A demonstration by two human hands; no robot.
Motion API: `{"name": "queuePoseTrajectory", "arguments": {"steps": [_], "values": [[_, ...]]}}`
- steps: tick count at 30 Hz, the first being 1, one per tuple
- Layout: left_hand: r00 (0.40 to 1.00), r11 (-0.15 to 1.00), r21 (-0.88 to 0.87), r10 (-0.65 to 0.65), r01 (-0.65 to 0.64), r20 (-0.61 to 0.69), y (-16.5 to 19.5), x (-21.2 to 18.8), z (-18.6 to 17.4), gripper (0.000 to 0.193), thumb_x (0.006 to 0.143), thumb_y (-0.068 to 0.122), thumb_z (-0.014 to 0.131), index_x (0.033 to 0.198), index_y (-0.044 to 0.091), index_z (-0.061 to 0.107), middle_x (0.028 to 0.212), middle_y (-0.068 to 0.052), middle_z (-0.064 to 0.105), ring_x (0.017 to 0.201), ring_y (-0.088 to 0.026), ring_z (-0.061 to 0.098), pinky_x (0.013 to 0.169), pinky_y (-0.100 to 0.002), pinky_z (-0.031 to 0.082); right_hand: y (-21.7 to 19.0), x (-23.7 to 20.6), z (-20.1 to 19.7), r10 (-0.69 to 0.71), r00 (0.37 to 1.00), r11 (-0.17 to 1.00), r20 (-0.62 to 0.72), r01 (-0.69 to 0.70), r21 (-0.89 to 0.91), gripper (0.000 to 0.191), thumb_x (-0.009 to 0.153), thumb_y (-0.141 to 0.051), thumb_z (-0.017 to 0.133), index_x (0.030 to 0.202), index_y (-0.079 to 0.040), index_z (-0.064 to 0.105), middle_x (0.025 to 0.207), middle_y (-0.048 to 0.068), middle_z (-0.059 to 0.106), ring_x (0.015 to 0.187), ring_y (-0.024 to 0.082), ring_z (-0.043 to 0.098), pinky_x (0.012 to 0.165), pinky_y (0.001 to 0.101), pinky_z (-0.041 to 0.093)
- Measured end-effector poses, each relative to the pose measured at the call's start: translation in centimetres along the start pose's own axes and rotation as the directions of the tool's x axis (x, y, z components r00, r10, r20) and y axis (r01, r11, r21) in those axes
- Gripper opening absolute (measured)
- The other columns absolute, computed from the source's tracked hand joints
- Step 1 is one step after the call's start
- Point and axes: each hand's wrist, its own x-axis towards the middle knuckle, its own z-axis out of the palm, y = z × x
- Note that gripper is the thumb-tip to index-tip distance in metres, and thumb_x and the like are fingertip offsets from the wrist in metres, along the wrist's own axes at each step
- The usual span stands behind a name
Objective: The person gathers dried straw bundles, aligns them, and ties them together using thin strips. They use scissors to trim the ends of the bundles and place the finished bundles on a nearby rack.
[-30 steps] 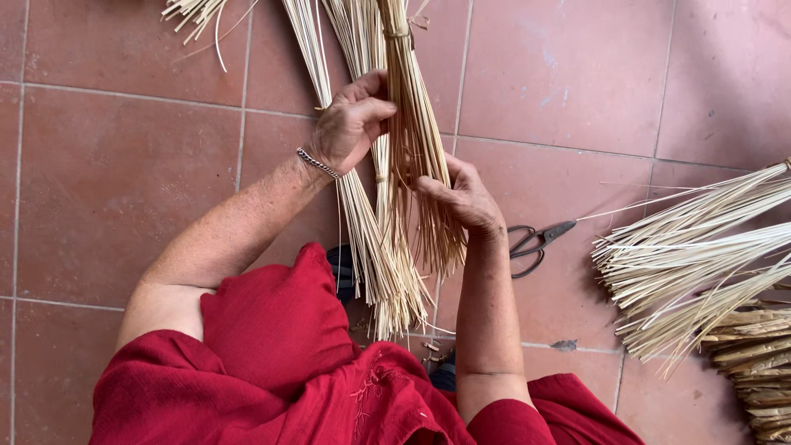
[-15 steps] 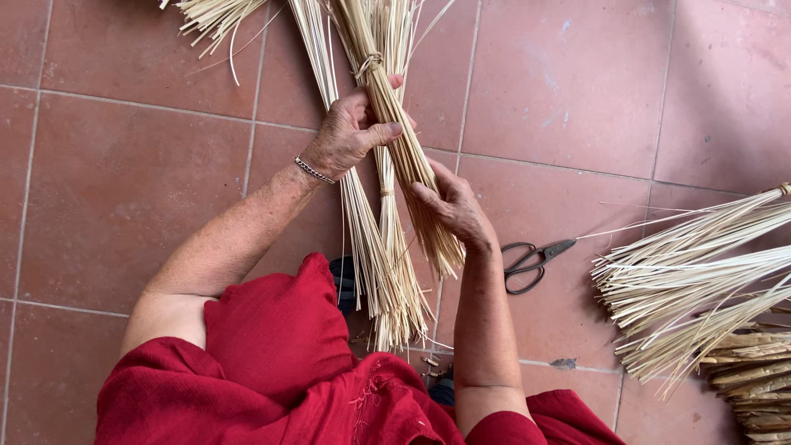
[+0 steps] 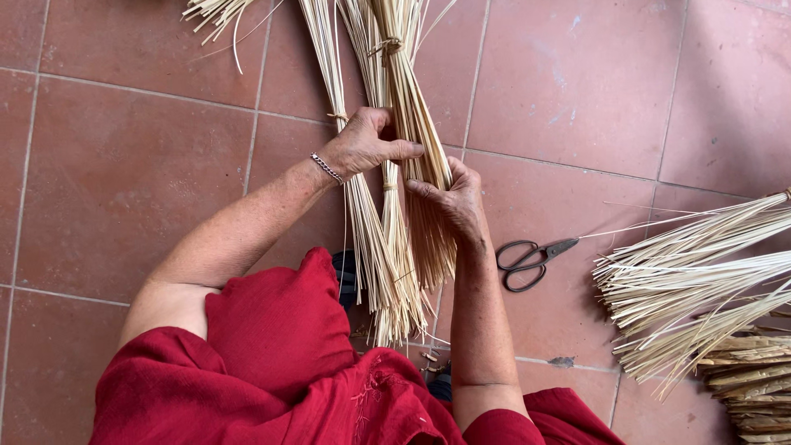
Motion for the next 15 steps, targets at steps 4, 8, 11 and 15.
{"name": "queuePoseTrajectory", "arguments": {"steps": [4, 8, 11, 15], "values": [[0.991, 0.969, -0.246, 0.012, 0.021, 0.133, -1.0, 0.3, -1.0, 0.021, 0.090, 0.016, 0.081, 0.093, -0.001, 0.068, 0.086, -0.009, 0.075, 0.079, -0.013, 0.074, 0.068, -0.030, 0.067, 1.1, 0.1, -1.3, 0.059, 0.990, 0.978, 0.130, -0.083, 0.189, 0.026, 0.089, -0.014, 0.078, 0.112, -0.002, 0.073, 0.094, 0.008, 0.077, 0.079, 0.011, 0.073, 0.071, 0.0282, 0.063], [0.988, 0.968, -0.238, -0.041, 0.077, 0.152, -1.5, 0.4, -1.9, 0.014, 0.090, 0.010, 0.079, 0.093, 0.003, 0.068, 0.085, -0.008, 0.073, 0.078, -0.011, 0.072, 0.065, -0.027, 0.065, 2.5, 0.6, -2.7, 0.036, 0.983, 0.941, 0.179, -0.094, 0.326, 0.023, 0.108, -0.017, 0.075, 0.115, 0.005, 0.073, 0.096, 0.008, 0.073, 0.082, 0.011, 0.069, 0.074, 0.0279, 0.060], [0.990, 0.972, -0.231, -0.016, 0.049, 0.141, -1.8, 0.4, -2.1, 0.015, 0.091, 0.009, 0.080, 0.094, 0.003, 0.067, 0.088, -0.006, 0.072, 0.082, -0.009, 0.070, 0.071, -0.025, 0.064, 2.8, 0.6, -3.2, 0.099, 0.976, 0.923, 0.192, -0.163, 0.350, 0.031, 0.104, -0.023, 0.070, 0.115, 0.005, 0.070, 0.098, 0.014, 0.076, 0.082, 0.017, 0.073, 0.072, 0.0324, 0.063], [0.990, 0.980, -0.197, -0.004, 0.032, 0.138, -2.0, 0.4, -2.2, 0.015, 0.093, 0.008, 0.080, 0.095, 0.002, 0.067, 0.090, -0.007, 0.071, 0.084, -0.010, 0.069, 0.074, -0.026, 0.064, 2.3, 0.3, -3.3, 0.112, 0.978, 0.916, 0.177, -0.171, 0.362, 0.042, 0.101, -0.030, 0.066, 0.123, 0.006, 0.068, 0.107, 0.014, 0.076, 0.092, 0.019, 0.075, 0.082, 0.0330, 0.063]]}}
